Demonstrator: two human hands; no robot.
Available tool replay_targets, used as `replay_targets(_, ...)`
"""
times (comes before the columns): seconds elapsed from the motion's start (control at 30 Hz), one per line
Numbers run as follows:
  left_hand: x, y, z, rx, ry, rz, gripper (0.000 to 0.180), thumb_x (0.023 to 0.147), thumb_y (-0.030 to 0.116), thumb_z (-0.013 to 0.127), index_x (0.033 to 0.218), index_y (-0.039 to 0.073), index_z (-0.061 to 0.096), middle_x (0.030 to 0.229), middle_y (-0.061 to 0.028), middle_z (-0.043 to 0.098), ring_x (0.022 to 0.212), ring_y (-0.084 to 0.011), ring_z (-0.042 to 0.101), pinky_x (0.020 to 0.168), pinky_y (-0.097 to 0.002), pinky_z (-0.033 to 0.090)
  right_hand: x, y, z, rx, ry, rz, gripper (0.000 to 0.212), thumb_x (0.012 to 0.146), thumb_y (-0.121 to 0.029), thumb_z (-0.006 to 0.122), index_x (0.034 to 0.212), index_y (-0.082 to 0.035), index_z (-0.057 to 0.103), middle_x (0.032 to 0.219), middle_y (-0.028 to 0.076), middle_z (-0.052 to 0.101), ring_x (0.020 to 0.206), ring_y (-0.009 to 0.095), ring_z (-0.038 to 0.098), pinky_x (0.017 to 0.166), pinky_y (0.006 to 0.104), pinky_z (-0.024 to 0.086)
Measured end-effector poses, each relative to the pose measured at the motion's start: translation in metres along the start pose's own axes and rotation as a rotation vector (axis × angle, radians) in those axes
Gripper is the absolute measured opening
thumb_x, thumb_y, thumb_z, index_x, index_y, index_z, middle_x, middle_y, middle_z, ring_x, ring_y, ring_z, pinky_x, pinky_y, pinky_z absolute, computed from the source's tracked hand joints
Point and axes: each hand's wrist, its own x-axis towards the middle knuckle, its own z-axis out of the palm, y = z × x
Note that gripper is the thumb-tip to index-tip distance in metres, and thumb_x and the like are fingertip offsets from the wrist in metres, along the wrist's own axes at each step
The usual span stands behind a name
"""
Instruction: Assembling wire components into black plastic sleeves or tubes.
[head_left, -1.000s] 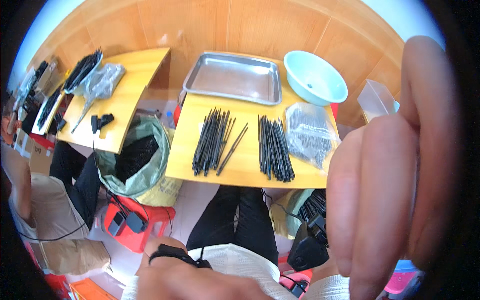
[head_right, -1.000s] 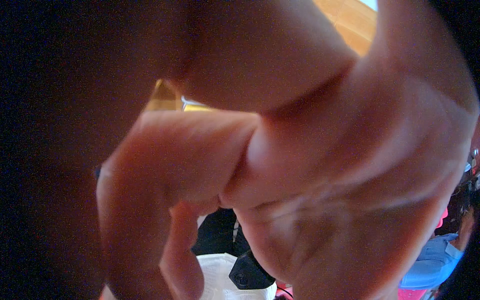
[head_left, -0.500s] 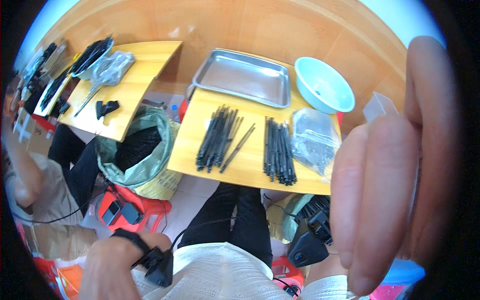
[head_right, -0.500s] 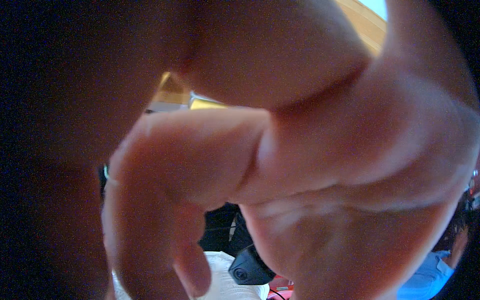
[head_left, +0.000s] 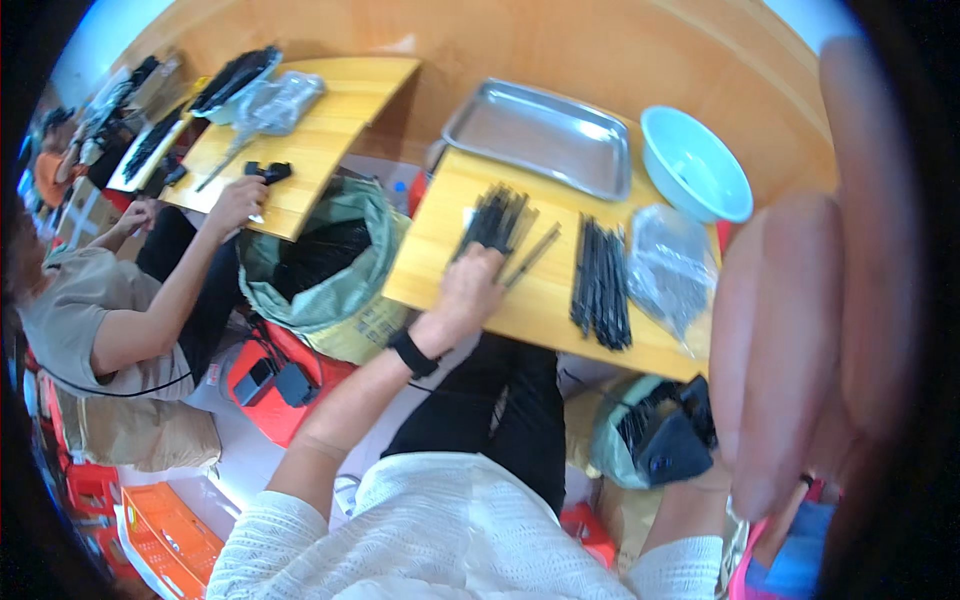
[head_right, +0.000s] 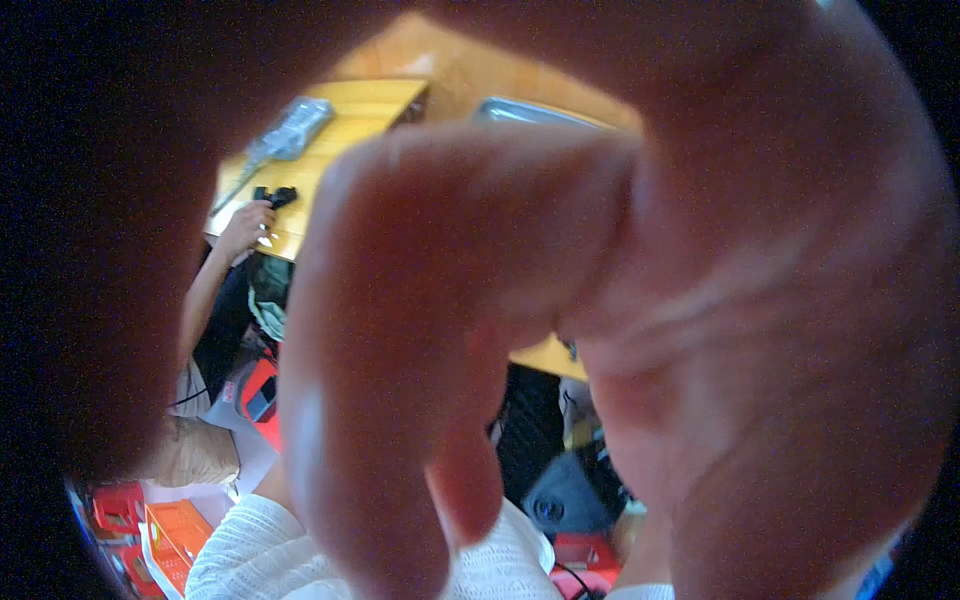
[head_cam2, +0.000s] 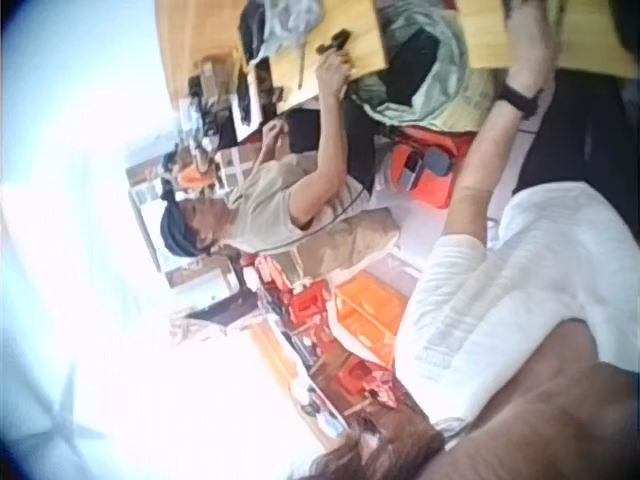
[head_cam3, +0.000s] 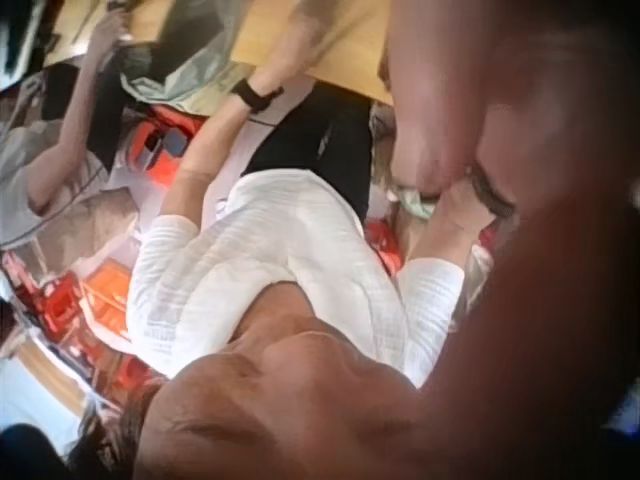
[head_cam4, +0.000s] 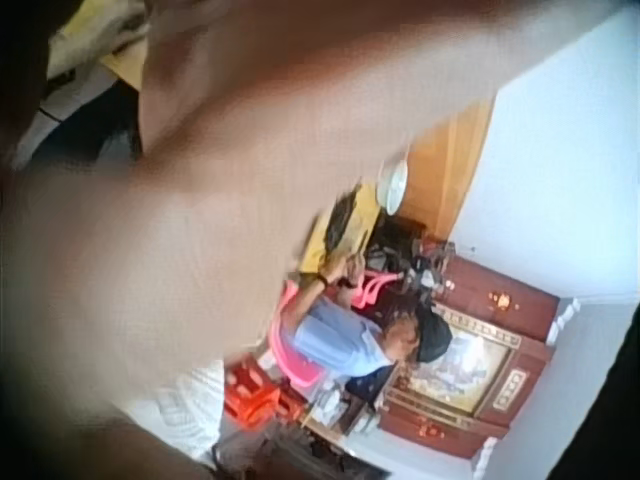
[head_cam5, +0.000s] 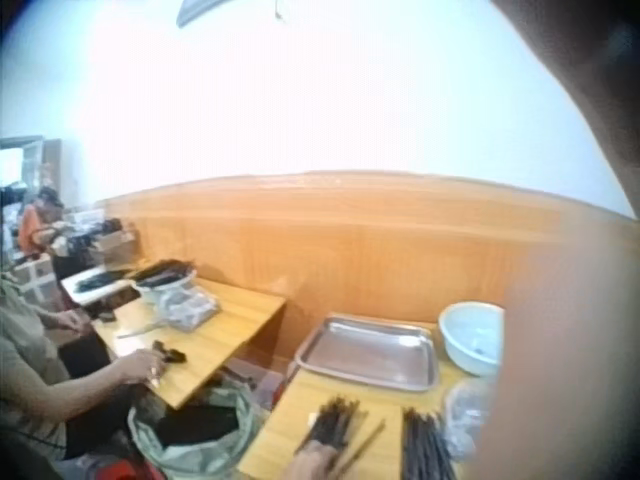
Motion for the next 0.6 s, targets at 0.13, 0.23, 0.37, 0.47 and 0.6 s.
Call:
replay_targets(0.13, 0.001, -0.016, 0.001, 0.096, 0.033, -0.037, 0.015, 0.067, 0.004, 0.058, 0.080, 0.002, 0.052, 0.082, -0.0188, 0.052, 0.077, -0.0392, 0.055, 0.067, -0.0473, 0.046, -0.010, 0.002, 0.002, -0.019, 0.023, 0.124, 0.058, 0.075, -0.002, 0.062, 0.123, 0.006, 0.031, 0.094, 0.013, 0.053, 0.046, 0.007, 0.052, 0.045, 0.0141, 0.042)
replay_targets(0.23, 0.007, 0.007, 0.002, 0.127, -0.016, 0.023, 0.016, 0.067, 0.005, 0.060, 0.080, 0.002, 0.052, 0.082, -0.0175, 0.053, 0.077, -0.0369, 0.056, 0.067, -0.0449, 0.047, -0.017, 0.001, -0.053, -0.077, 0.061, 0.169, 0.057, 0.075, -0.002, 0.062, 0.123, 0.006, 0.031, 0.093, 0.013, 0.053, 0.046, 0.006, 0.052, 0.045, 0.0141, 0.042)
replay_targets(0.37, 0.008, 0.014, 0.016, 0.247, -0.104, 0.032, 0.014, 0.067, 0.005, 0.061, 0.077, -0.001, 0.055, 0.083, -0.0173, 0.054, 0.079, -0.0353, 0.058, 0.067, -0.0415, 0.049, -0.071, 0.014, -0.061, -0.180, 0.481, 0.444, 0.045, 0.077, -0.008, 0.062, 0.117, 0.003, 0.046, 0.083, 0.006, 0.053, 0.051, 0.005, 0.048, 0.043, 0.0144, 0.038)
replay_targets(0.47, 0.010, 0.011, 0.021, 0.314, -0.160, -0.008, 0.013, 0.068, 0.008, 0.061, 0.077, -0.001, 0.056, 0.083, -0.0184, 0.055, 0.078, -0.0369, 0.058, 0.066, -0.0426, 0.048, -0.123, 0.033, -0.066, -0.118, 0.574, 0.593, 0.029, 0.077, -0.005, 0.063, 0.104, 0.001, 0.055, 0.075, 0.002, 0.056, 0.053, 0.007, 0.052, 0.044, 0.0171, 0.039)
replay_targets(0.6, 0.008, 0.009, 0.018, 0.337, -0.169, -0.052, 0.012, 0.070, 0.010, 0.059, 0.076, 0.000, 0.056, 0.081, -0.0181, 0.056, 0.074, -0.0373, 0.059, 0.065, -0.0429, 0.048, -0.189, 0.054, -0.053, -0.014, 0.745, 0.792, 0.023, 0.079, -0.005, 0.062, 0.101, 0.000, 0.057, 0.074, 0.001, 0.056, 0.054, 0.006, 0.051, 0.045, 0.0169, 0.039)
